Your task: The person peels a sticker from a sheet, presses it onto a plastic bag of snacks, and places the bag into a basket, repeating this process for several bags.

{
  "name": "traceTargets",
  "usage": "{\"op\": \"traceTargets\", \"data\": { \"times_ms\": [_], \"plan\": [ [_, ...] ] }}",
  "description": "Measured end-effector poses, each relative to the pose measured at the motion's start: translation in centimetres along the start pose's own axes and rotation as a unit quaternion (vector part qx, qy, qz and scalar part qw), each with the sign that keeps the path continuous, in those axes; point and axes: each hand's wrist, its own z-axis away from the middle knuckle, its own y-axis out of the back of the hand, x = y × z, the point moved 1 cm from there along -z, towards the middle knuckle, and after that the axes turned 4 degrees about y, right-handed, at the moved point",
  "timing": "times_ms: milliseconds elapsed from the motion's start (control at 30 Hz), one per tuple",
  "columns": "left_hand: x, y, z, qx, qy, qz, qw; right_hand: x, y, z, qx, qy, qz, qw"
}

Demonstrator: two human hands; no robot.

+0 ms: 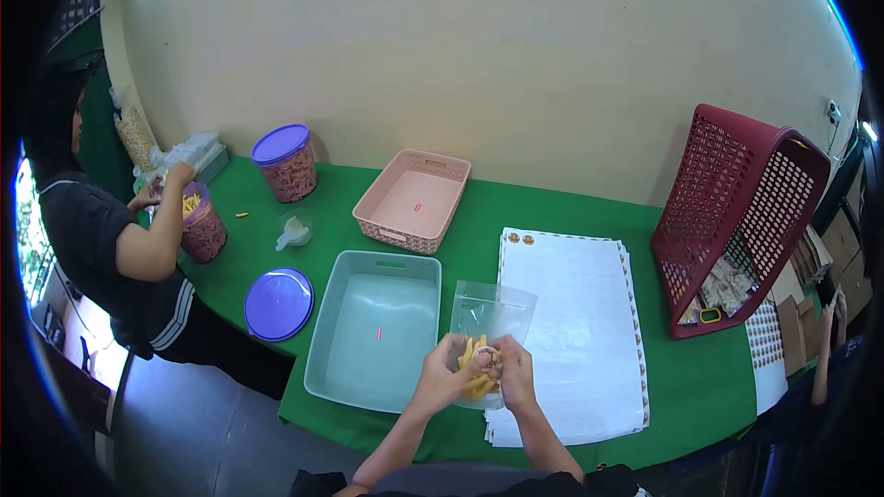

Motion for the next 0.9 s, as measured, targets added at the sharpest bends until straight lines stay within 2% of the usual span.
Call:
{"op": "traceTargets", "data": {
  "times_ms": [67, 100, 133, 167, 267, 400, 467, 500, 533, 567, 600, 667, 700, 733, 800, 867, 900],
  "plan": [
    [-0.5, 0.3, -0.2, 0.017, -0.015, -0.156, 0.988, 0.1, -0.4, 0.2, -0.002, 0.036, -0.008, 0.999],
    [-0.9, 0.3, -0.3, 0.017, -0.013, -0.156, 0.988, -0.4, -1.0, 0.6, -0.005, 0.059, 0.087, 0.994],
    [-1.3, 0.3, -0.4, 0.041, -0.053, -0.159, 0.985, -0.6, -1.2, 0.8, -0.008, 0.081, 0.181, 0.980],
    [-1.7, 0.3, -0.5, 0.066, -0.092, -0.162, 0.980, -0.5, -1.1, 0.8, -0.010, 0.083, 0.199, 0.976],
    [-2.7, 0.4, -0.8, 0.061, -0.081, -0.164, 0.981, -0.3, -0.8, 0.6, -0.010, 0.110, 0.219, 0.969],
    [-2.5, 0.0, -0.8, 0.061, -0.065, -0.128, 0.988, 0.0, 0.1, 0.3, -0.035, 0.088, 0.202, 0.975],
    [-2.6, -0.1, -0.7, 0.033, 0.001, -0.103, 0.994, 0.5, 0.9, 0.2, -0.048, 0.051, 0.154, 0.986],
    [-2.5, 0.0, -0.7, 0.033, 0.002, -0.104, 0.994, 0.7, 1.5, 0.2, -0.071, 0.023, 0.141, 0.987],
    [-2.4, -0.1, -0.6, 0.022, 0.018, -0.068, 0.997, 0.7, 1.7, 0.2, -0.071, 0.023, 0.141, 0.987],
    [-2.3, -0.1, -0.5, 0.010, 0.035, -0.030, 0.999, 0.5, 1.9, 0.2, -0.033, 0.030, 0.104, 0.994],
    [-1.8, 0.0, -0.3, 0.010, 0.036, -0.030, 0.999, 0.3, 2.2, 0.3, 0.007, 0.037, 0.068, 0.997],
    [-0.1, 1.1, 0.2, 0.021, -0.071, -0.143, 0.987, -1.0, 2.7, 0.7, 0.019, 0.036, 0.091, 0.995],
    [-0.7, 2.5, 0.2, -0.045, -0.043, -0.079, 0.995, -1.2, 2.9, 0.8, 0.048, 0.061, 0.089, 0.993],
    [-0.2, 2.8, 0.5, -0.048, -0.043, -0.080, 0.995, -1.6, 3.0, 1.0, 0.078, 0.087, 0.087, 0.989],
    [1.6, 2.5, 1.7, -0.149, -0.063, -0.105, 0.981, -1.8, 2.7, 1.9, 0.064, 0.113, 0.134, 0.983],
    [1.7, 1.1, 2.8, -0.189, -0.025, -0.053, 0.980, -1.0, 2.0, 3.0, -0.086, 0.253, 0.203, 0.942],
    [1.4, 0.6, 3.4, -0.220, -0.040, -0.084, 0.971, -2.3, 0.7, 4.1, -0.126, 0.256, 0.196, 0.938]
  ]
}}
